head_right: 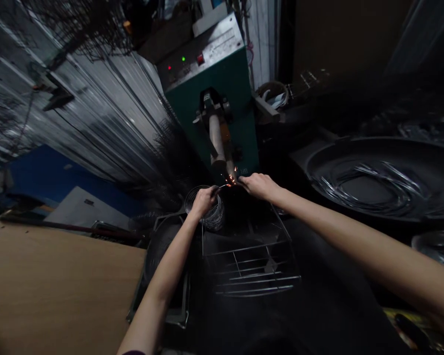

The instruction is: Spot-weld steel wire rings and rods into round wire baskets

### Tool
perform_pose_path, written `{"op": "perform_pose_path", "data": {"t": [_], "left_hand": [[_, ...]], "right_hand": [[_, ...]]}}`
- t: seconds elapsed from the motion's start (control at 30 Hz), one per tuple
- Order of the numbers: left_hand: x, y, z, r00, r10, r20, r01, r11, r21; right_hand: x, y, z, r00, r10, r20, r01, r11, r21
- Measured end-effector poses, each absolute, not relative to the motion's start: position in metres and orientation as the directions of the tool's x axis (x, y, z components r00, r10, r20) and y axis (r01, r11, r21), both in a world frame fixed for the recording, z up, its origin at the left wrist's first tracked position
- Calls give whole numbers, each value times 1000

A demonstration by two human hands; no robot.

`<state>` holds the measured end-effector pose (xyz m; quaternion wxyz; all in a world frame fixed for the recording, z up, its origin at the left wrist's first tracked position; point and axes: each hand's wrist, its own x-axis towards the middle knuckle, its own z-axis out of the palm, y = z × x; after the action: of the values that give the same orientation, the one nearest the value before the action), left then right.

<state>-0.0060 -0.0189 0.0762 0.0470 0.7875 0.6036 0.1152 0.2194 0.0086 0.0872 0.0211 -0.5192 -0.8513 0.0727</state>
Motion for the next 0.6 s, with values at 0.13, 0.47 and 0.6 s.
{"op": "perform_pose_path", "data": {"t": [0.13,0.47,0.6], "left_hand": [[-3,-16,72,238,960,144,932,-268,245],[-17,-119,49,-103,984,147,412,-93,907],[-2,-194,-5,-69,887,-456,-71,452,889]], "right_hand": [[240,10,85,-468,870,-157,864,412,-288],[288,-69,89,-254,956,148,795,293,-531],[311,-84,81,-66,956,287,688,252,-681]]}}
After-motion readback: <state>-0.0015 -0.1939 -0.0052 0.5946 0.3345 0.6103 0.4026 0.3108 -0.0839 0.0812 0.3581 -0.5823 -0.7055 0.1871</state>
